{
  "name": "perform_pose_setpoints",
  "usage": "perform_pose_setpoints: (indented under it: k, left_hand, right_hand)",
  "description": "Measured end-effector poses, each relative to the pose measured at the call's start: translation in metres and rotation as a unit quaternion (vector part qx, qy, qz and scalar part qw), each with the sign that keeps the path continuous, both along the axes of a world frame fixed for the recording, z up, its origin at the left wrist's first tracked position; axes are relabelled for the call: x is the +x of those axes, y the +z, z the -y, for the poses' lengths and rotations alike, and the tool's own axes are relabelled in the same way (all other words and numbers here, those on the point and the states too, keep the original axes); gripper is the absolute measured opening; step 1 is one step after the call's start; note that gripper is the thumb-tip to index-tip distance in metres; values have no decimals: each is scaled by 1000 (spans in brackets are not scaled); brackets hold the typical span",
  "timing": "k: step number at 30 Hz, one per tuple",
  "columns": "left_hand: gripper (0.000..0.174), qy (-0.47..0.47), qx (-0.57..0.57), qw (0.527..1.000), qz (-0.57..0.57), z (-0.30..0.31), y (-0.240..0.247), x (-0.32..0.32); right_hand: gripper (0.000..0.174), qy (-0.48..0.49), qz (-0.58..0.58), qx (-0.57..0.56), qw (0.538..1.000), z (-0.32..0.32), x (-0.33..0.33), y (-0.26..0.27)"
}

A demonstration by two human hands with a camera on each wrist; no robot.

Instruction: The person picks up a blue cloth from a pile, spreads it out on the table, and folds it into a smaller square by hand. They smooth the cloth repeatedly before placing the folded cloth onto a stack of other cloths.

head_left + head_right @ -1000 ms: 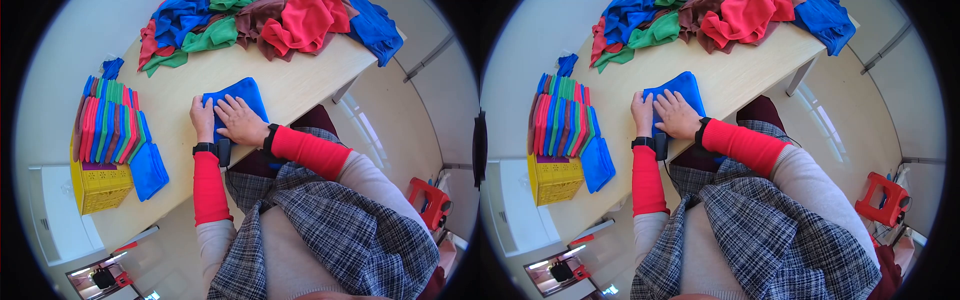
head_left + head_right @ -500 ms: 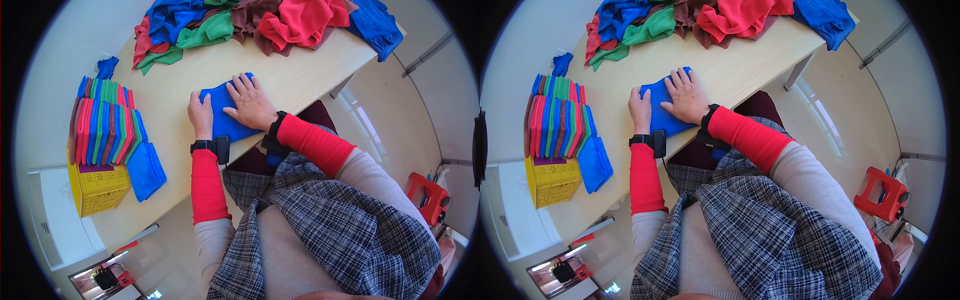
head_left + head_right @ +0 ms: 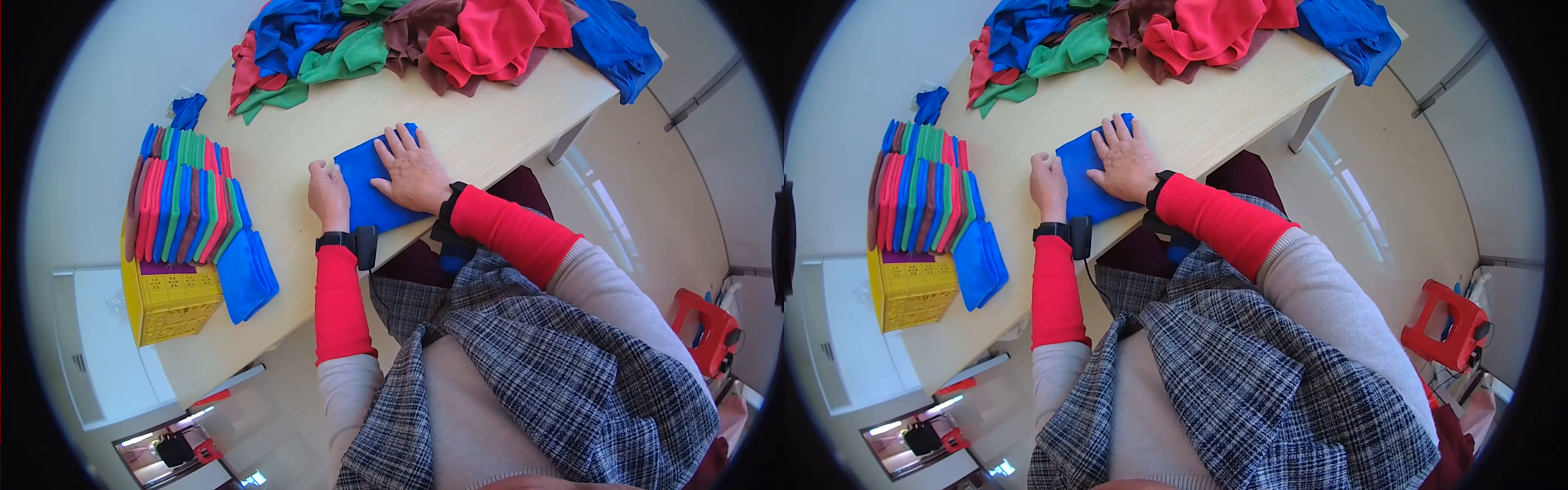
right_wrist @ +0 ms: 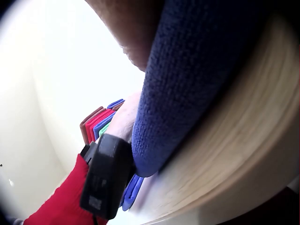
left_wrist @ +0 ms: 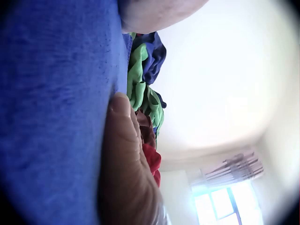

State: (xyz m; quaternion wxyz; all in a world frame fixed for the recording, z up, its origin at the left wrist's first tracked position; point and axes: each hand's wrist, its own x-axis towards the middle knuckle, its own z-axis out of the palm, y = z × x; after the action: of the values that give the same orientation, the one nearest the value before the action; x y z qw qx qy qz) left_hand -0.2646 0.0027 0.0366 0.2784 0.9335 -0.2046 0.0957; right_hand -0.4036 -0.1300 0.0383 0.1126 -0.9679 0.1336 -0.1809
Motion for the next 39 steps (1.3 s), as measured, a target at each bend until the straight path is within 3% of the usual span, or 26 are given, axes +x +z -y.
perform_pose_setpoints:
  k: [3,4,6,10,14,23,34,37,39]
  left_hand:
    - [23,-35,-41,988,146,-5,9,-18]
    - [23,-36,-37,988,145,-2,16,-25]
    - [38,-215,48,964,149,2,21,-39]
    - [57,-270,66,952,126,11,-6,-49]
    - [67,-270,105,956,53,1,-11,-39]
    - [69,-232,86,968,43,-6,-17,-34]
    - [64,-196,156,966,69,-4,-15,-38]
    - [66,-206,177,959,84,-5,-19,-33]
    - [68,-213,189,954,95,-5,-19,-33]
  right_hand:
    - [75,-1,-7,4,1000,1,0,0]
    - [74,-1,-6,7,1000,1,0,1]
    - [72,4,-6,12,1000,1,0,-1]
    - [69,-11,4,-26,1000,0,7,-11]
    - [65,-4,3,-16,1000,1,7,-13]
    - [62,27,28,9,999,14,-2,-11]
    - [58,-6,34,6,999,34,-28,15]
    - [59,20,119,38,992,0,-21,24]
    - [60,38,117,58,991,-28,-19,24]
